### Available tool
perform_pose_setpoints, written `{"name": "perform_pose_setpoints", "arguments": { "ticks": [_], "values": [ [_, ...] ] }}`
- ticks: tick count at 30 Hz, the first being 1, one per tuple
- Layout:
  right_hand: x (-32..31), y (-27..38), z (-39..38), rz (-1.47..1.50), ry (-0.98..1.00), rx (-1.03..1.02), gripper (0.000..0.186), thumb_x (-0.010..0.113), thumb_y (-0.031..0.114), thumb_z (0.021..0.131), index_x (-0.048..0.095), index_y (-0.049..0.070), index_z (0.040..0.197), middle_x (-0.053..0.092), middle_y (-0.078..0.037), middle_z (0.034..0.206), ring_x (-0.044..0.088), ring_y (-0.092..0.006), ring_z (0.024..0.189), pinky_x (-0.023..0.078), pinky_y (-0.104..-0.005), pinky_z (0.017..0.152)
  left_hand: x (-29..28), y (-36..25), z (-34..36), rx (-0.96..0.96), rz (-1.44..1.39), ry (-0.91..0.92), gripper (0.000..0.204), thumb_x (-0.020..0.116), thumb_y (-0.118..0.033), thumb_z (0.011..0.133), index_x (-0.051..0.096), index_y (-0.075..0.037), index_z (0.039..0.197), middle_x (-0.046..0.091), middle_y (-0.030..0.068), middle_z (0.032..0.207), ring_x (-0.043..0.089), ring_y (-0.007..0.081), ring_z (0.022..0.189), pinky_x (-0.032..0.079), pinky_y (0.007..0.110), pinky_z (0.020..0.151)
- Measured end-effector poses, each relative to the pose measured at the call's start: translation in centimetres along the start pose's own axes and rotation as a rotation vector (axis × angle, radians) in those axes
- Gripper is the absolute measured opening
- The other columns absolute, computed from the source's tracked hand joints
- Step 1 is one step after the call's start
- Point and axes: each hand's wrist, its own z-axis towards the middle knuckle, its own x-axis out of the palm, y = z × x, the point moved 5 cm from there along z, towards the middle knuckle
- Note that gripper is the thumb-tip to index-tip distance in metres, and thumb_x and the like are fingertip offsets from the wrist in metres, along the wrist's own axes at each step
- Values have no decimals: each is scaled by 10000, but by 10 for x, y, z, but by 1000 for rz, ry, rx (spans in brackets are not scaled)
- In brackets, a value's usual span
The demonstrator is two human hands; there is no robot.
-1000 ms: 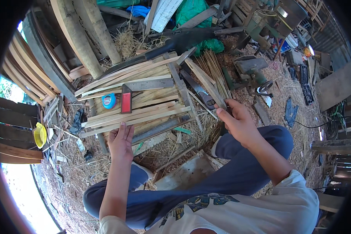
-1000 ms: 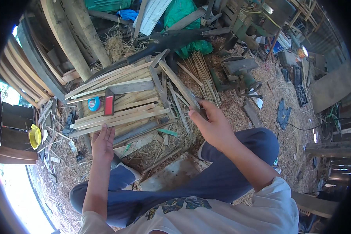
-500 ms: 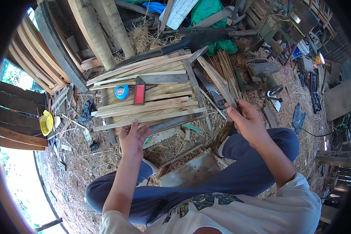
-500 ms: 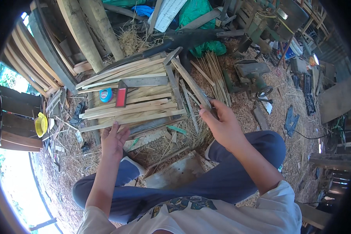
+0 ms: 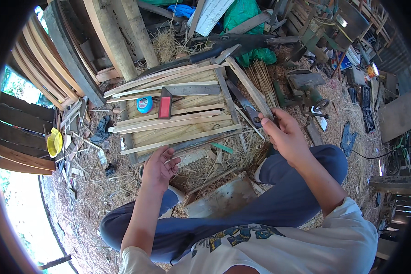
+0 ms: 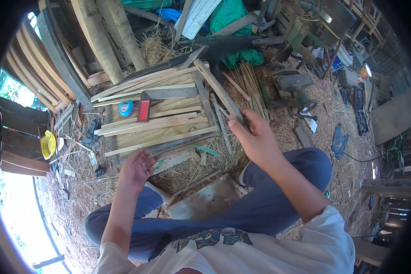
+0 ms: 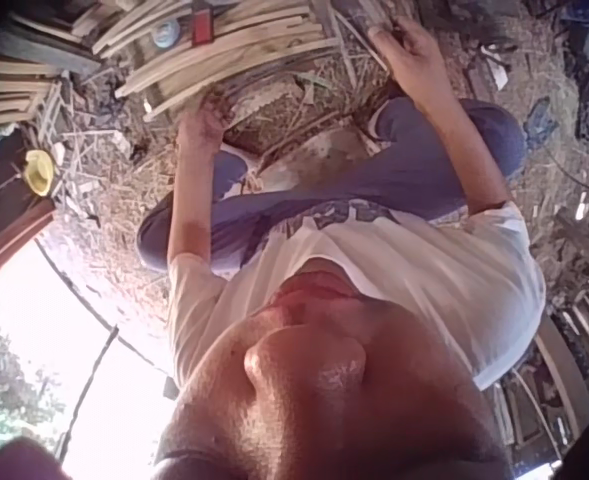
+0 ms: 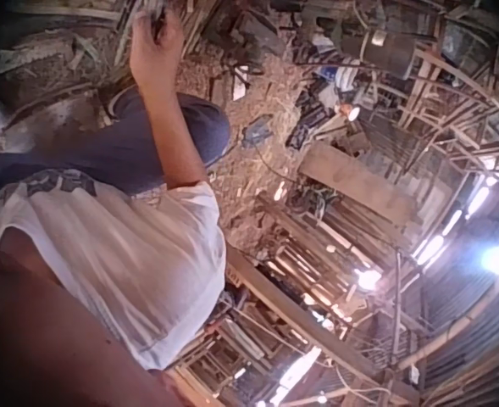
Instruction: The person shaves a thin strip of wood using a blade while holding the wood over a stack of other strips on a crate. The person then uses pliers to grip and manipulate the wood strip.
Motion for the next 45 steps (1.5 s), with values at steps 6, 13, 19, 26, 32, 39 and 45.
{"name": "perform_pose_setpoints", "arguments": {
  "ticks": [6, 13, 19, 26, 32, 39, 45],
  "values": [
    [-1, -8, 4, -124, -50, -13, 311, 694, 277, 1090, 682, -12, 1203, 602, 13, 845, 508, -57, 765, 418, -296, 672, 38, -30, 8, 830, 639, -46, 112, 679, -141, 1080, 683, -31, 1103, 734, 61, 983, 716, 175, 831, 515, 313, 741],
    [-9, -24, 5, -196, -79, -45, 349, 691, 304, 1093, 681, -16, 1232, 589, 6, 854, 503, -69, 747, 429, -314, 660, 116, -21, -9, 1490, 1498, 308, 273, 764, -74, 942, 716, -56, 1210, 705, 106, 1108, 681, 333, 1037, 539, 446, 892],
    [-21, -28, -7, -146, -58, -24, 300, 680, 251, 1105, 693, 13, 1287, 587, 39, 866, 478, -36, 748, 377, -268, 649, 130, -2, 12, 1432, 1468, 266, 370, 767, -49, 897, 710, -71, 1261, 665, 96, 1115, 656, 344, 1051, 534, 469, 927],
    [-40, -42, -15, -168, -51, -97, 307, 673, 210, 1102, 648, -30, 1292, 654, -31, 912, 554, -67, 794, 455, -295, 680, 147, 13, 31, 1441, 1534, 281, 279, 757, -76, 928, 736, -86, 1206, 661, 67, 1101, 649, 300, 1035, 541, 467, 908],
    [-52, -39, -23, -373, -110, -96, 302, 678, 205, 1080, 637, 16, 1311, 686, -117, 829, 663, -217, 694, 495, -383, 662, 152, 9, 31, 1498, 1504, 286, 277, 766, -27, 890, 761, -60, 1165, 671, 89, 1064, 649, 318, 978, 541, 454, 867],
    [-58, -38, -33, -617, -179, -233, 289, 701, 182, 1042, 637, 46, 1289, 716, -229, 859, 725, -442, 792, 526, -503, 674, 156, 10, 34, 1517, 1495, 274, 273, 771, -34, 893, 757, -55, 1165, 678, 94, 1080, 642, 320, 970, 535, 453, 861],
    [-68, -32, -37, -633, -147, -140, 301, 704, 194, 1047, 637, 63, 1310, 731, -230, 891, 728, -439, 791, 538, -500, 672, 157, 12, 36, 1518, 1479, 223, 266, 773, -35, 894, 758, -55, 1158, 668, 98, 1079, 638, 328, 977, 529, 447, 875]
  ]
}}
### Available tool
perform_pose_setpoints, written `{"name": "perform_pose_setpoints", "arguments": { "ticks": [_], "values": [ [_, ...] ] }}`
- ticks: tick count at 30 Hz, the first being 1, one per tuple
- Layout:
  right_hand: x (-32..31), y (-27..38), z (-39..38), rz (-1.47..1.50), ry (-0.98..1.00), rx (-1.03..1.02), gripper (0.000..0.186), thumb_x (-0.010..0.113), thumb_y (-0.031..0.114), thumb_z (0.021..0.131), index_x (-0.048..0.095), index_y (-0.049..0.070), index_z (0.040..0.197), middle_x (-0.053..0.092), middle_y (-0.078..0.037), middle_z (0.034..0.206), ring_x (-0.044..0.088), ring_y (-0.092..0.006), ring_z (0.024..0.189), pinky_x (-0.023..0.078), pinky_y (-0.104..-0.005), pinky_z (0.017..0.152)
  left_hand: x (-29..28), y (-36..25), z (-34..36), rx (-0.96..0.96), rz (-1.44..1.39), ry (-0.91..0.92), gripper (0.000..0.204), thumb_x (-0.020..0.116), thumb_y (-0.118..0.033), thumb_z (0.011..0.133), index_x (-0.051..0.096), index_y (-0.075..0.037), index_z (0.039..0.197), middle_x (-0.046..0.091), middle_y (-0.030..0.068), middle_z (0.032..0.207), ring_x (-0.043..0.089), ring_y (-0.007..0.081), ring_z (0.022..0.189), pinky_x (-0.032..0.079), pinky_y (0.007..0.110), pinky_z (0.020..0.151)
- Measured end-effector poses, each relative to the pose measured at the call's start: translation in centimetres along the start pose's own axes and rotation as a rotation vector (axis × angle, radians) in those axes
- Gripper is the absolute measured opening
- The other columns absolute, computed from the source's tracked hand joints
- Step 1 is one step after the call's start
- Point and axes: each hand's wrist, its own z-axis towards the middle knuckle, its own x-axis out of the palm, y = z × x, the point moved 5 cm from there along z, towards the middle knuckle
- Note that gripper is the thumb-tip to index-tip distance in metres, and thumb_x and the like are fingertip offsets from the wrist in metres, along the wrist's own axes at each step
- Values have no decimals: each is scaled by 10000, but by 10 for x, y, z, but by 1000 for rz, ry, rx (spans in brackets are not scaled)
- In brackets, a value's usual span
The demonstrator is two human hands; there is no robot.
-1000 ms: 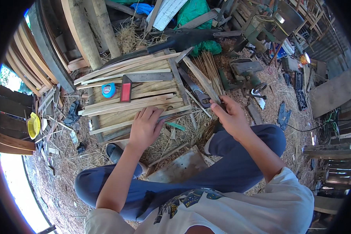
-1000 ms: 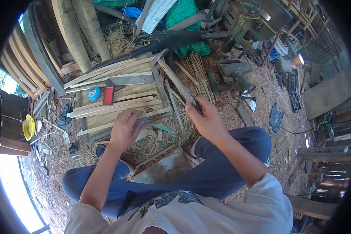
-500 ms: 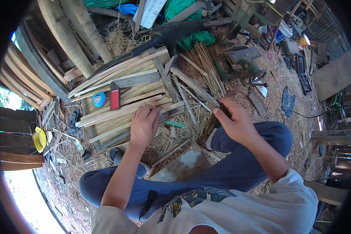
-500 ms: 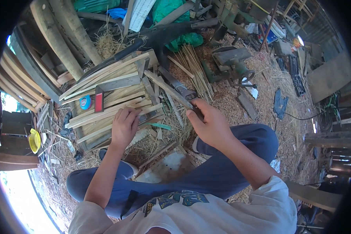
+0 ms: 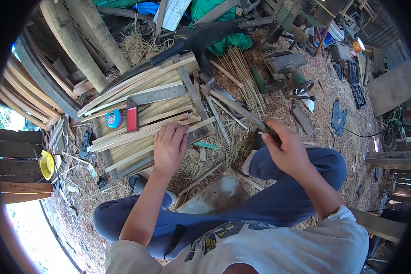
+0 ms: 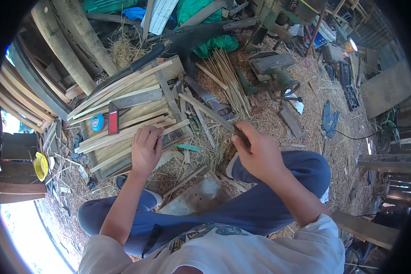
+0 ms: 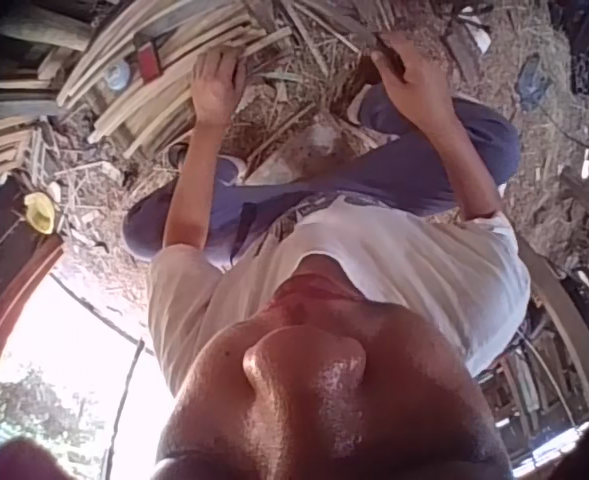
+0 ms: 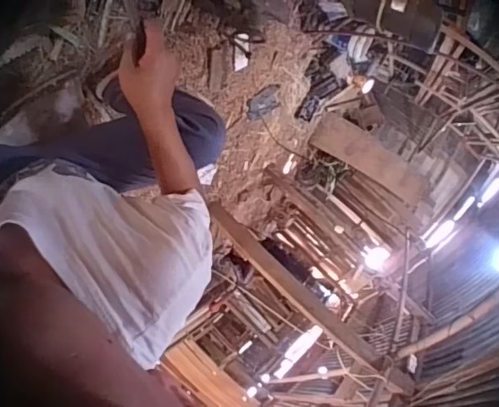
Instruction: The person shaves a thin strip of wood using a blade while holding the wood over a stack of other strips on a crate. The person then uses pliers to grip and manipulate the wood strip.
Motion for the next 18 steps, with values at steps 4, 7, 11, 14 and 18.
{"name": "perform_pose_setpoints", "arguments": {
  "ticks": [4, 7, 11, 14, 18],
  "values": [
    [-6, -12, -12, -100, -96, -75, 345, 691, 191, 1056, 647, 102, 1387, 734, -223, 906, 731, -431, 781, 544, -495, 664, 0, -1, -3, -46, -46, -59, 240, 789, -59, 895, 784, -76, 1134, 662, 91, 1081, 634, 320, 980, 516, 440, 888],
    [1, -19, -17, -112, -80, -116, 391, 676, 184, 1063, 652, 176, 1453, 732, -209, 897, 731, -422, 775, 546, -495, 666, -1, 0, -2, -23, -8, -78, 230, 802, -86, 896, 796, -89, 1125, 654, 81, 1055, 628, 308, 963, 503, 446, 866],
    [8, -18, -23, -144, 8, -85, 498, 660, 165, 1062, 624, 297, 1541, 711, -180, 860, 717, -410, 764, 548, -495, 670, 2, 2, -1, -60, -12, -65, 258, 799, -95, 900, 804, -116, 1157, 629, 64, 981, 611, 292, 922, 485, 446, 833],
    [9, -22, -28, -155, 35, -89, 508, 665, 69, 1052, 636, 209, 1540, 746, -206, 1000, 716, -380, 769, 551, -445, 705, 2, 0, 0, -48, 27, -47, 292, 795, -97, 901, 818, -154, 1186, 588, 47, 904, 585, 275, 878, 462, 434, 798],
    [10, -28, -30, -191, 64, -73, 524, 663, 59, 1050, 629, 211, 1550, 735, -202, 976, 704, -377, 750, 542, -437, 694, 3, -1, -1, -8, 42, -60, 318, 795, -95, 896, 828, -185, 1199, 563, 34, 868, 569, 266, 853, 436, 424, 769]
  ]
}}
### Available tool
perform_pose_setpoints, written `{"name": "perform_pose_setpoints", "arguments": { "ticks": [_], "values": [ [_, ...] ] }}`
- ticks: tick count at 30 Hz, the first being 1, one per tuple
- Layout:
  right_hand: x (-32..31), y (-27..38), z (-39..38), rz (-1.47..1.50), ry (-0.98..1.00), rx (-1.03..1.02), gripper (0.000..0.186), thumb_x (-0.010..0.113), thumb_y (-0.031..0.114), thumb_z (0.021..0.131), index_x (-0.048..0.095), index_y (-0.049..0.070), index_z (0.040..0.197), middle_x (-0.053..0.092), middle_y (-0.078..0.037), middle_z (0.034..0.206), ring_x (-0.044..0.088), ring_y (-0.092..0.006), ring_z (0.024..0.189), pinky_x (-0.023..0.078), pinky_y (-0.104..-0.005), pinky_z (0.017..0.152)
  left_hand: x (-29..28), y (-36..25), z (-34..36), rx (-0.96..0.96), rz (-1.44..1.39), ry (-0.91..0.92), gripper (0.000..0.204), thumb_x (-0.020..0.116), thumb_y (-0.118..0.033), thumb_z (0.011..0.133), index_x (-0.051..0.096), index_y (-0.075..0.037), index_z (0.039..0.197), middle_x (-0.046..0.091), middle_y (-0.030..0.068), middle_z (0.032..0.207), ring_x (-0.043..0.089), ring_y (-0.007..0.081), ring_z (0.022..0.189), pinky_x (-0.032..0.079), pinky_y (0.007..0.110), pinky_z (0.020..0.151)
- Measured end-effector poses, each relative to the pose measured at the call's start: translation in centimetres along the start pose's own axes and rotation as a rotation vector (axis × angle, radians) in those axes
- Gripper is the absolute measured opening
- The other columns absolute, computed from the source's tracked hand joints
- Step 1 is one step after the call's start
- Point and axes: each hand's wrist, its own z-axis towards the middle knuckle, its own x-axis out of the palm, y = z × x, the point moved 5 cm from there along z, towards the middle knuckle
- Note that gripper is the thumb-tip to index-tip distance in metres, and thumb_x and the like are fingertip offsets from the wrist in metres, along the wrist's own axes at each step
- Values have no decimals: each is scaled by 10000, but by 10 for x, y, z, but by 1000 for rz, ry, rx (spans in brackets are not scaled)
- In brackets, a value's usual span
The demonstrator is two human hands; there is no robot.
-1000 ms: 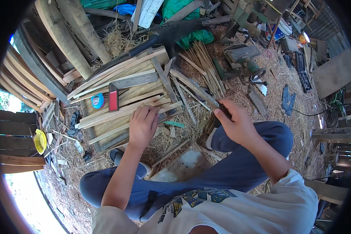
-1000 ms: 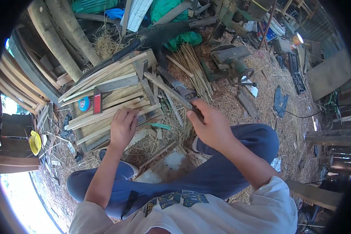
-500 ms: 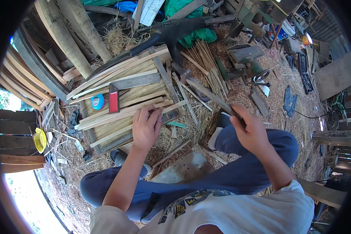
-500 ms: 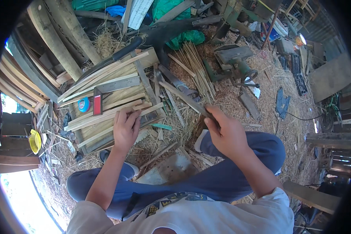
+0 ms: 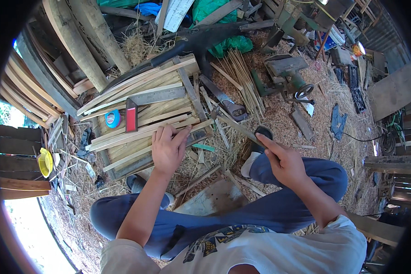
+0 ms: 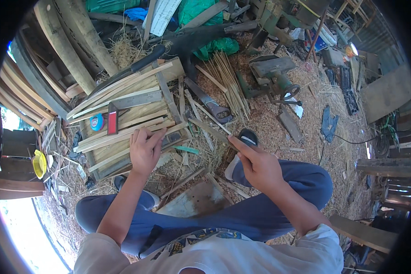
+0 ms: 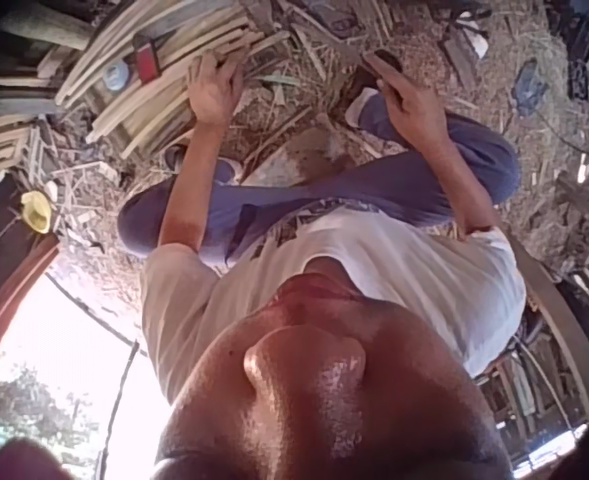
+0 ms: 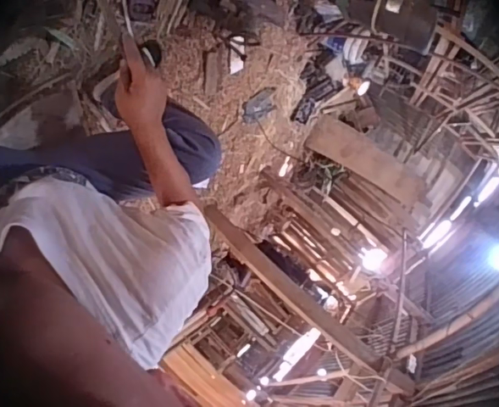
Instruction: The person shaves a thin strip of wood using a blade while holding the wood over a stack of other strips on a crate. The person then uses pliers to grip and manipulate the wood strip.
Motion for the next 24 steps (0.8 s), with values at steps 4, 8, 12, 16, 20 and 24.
{"name": "perform_pose_setpoints", "arguments": {
  "ticks": [4, 8, 12, 16, 20, 24],
  "values": [
    [0, 0, -1, 31, -27, -9, 534, 657, 41, 1049, 629, 211, 1554, 728, -191, 945, 698, -365, 733, 538, -431, 687, 1, 0, 0, 5, 12, -6, 295, 804, -100, 890, 832, -182, 1171, 556, 29, 864, 567, 263, 850, 423, 417, 758],
    [-2, 0, 0, 39, -42, -13, 536, 656, 33, 1051, 633, 210, 1556, 725, -188, 923, 696, -353, 722, 537, -420, 677, 1, 0, 2, -13, 2, -5, 266, 810, -103, 885, 834, -173, 1141, 552, 31, 863, 566, 262, 850, 422, 419, 758],
    [3, -6, 0, 10, -42, -27, 547, 641, 149, 1061, 595, 318, 1580, 721, -171, 874, 714, -401, 729, 551, -492, 637, 1, -1, 3, -4, -6, -19, 229, 811, -106, 886, 832, -163, 1107, 548, 30, 862, 563, 260, 844, 413, 418, 748],
    [-1, 3, 1, 42, -71, -66, 556, 641, 149, 1063, 587, 318, 1590, 710, -164, 850, 701, -392, 704, 547, -490, 629, 1, 2, 1, -5, 2, 14, 226, 808, -102, 883, 828, -158, 1101, 547, 29, 865, 562, 258, 846, 417, 420, 752],
    [0, 3, 2, -17, -18, -44, 559, 637, 148, 1065, 580, 308, 1598, 714, -158, 864, 696, -387, 707, 551, -484, 636, 2, 1, -1, -12, 5, -12, 233, 806, -100, 880, 828, -158, 1105, 549, 29, 872, 562, 259, 855, 416, 421, 759],
    [-3, 6, 1, 45, -108, -84, 571, 639, 135, 1062, 573, 302, 1604, 720, -145, 889, 702, -380, 735, 556, -478, 650, 4, 2, -2, -18, 9, -1, 252, 805, -99, 885, 833, -168, 1125, 552, 27, 882, 563, 258, 870, 416, 419, 773]
  ]
}}
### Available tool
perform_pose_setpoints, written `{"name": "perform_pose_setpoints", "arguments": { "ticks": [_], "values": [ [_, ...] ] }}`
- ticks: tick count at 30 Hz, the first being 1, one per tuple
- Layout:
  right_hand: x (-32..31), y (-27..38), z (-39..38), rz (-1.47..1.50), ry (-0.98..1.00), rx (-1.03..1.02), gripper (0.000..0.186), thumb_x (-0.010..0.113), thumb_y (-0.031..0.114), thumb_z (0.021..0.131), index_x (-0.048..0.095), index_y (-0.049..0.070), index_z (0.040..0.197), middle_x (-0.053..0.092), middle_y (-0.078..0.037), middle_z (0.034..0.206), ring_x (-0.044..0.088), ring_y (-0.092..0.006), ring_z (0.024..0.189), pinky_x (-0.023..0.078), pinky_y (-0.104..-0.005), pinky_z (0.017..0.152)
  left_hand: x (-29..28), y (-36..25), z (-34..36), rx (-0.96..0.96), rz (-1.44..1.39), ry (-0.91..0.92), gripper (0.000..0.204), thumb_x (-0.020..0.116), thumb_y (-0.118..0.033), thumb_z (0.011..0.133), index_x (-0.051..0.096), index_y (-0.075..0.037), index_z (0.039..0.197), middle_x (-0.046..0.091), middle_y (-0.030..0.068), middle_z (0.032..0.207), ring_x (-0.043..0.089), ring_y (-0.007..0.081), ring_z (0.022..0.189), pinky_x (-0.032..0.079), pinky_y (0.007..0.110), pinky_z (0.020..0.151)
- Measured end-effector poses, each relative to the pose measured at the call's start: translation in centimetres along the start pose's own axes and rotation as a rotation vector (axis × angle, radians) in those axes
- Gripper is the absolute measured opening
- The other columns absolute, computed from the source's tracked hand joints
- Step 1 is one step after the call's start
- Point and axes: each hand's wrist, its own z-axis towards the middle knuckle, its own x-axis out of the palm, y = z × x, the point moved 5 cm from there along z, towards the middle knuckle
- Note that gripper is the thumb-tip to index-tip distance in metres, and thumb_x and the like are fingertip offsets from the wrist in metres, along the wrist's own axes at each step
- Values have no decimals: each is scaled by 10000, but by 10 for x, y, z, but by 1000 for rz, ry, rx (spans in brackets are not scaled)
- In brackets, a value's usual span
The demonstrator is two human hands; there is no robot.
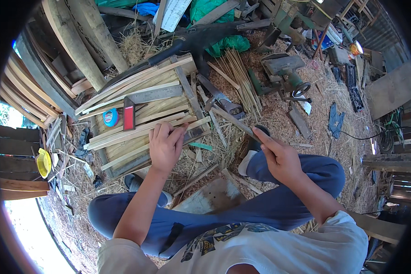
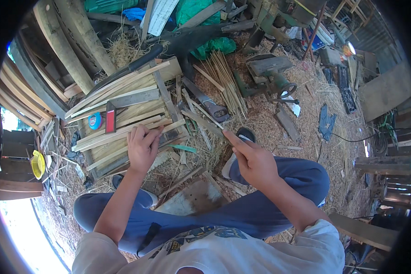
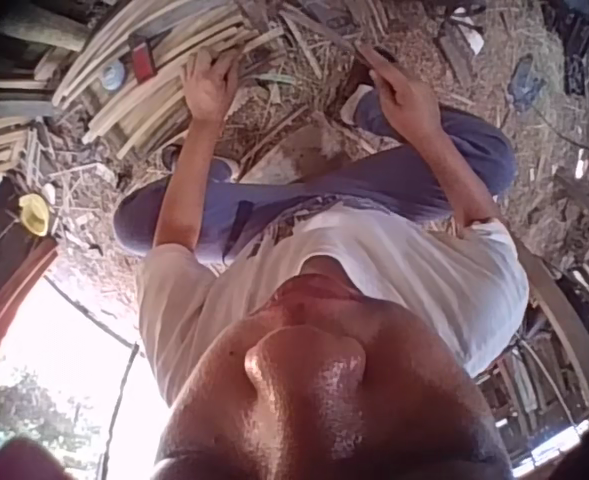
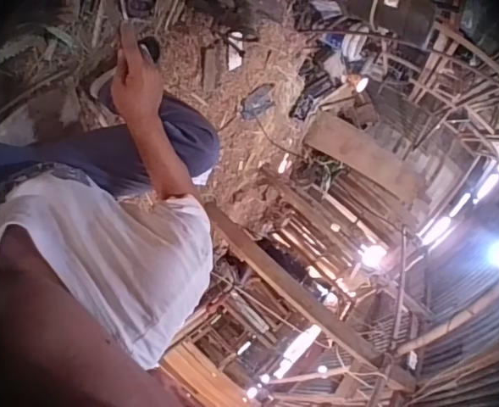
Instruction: The person shaves a thin strip of wood using a blade while holding the wood over a stack of other strips on a crate. The person then uses pliers to grip and manipulate the wood strip.
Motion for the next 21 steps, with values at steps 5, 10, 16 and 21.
{"name": "perform_pose_setpoints", "arguments": {
  "ticks": [5, 10, 16, 21],
  "values": [
    [0, 2, 0, -39, 41, 12, 596, 646, 111, 1050, 565, 303, 1609, 723, -127, 912, 708, -373, 764, 565, -470, 668, 0, -1, 0, -4, 13, -5, 141, 811, -149, 902, 799, -164, 1041, 528, 31, 886, 558, 255, 860, 406, 421, 759],
    [0, 1, 2, -77, 54, 9, 597, 645, 116, 1052, 562, 307, 1612, 719, -128, 919, 706, -372, 761, 563, -466, 667, -2, -1, 2, -10, -14, -3, 251, 803, -104, 893, 837, -171, 1133, 526, 27, 869, 545, 257, 861, 401, 417, 777],
    [-1, 3, 1, -58, 12, -24, 586, 634, 129, 1063, 559, 311, 1615, 697, -124, 890, 688, -371, 730, 547, -470, 649, -1, 0, 2, 20, -2, 0, 194, 809, -124, 889, 817, -170, 1077, 534, 29, 888, 561, 256, 867, 406, 425, 776],
    [2, 0, 1, -97, 67, 7, 588, 636, 134, 1062, 558, 318, 1615, 694, -121, 879, 687, -368, 721, 544, -474, 644, -2, -1, 3, -3, -1, 1, 191, 805, -121, 896, 822, -164, 1081, 531, 32, 880, 557, 259, 869, 401, 425, 779]
  ]
}}
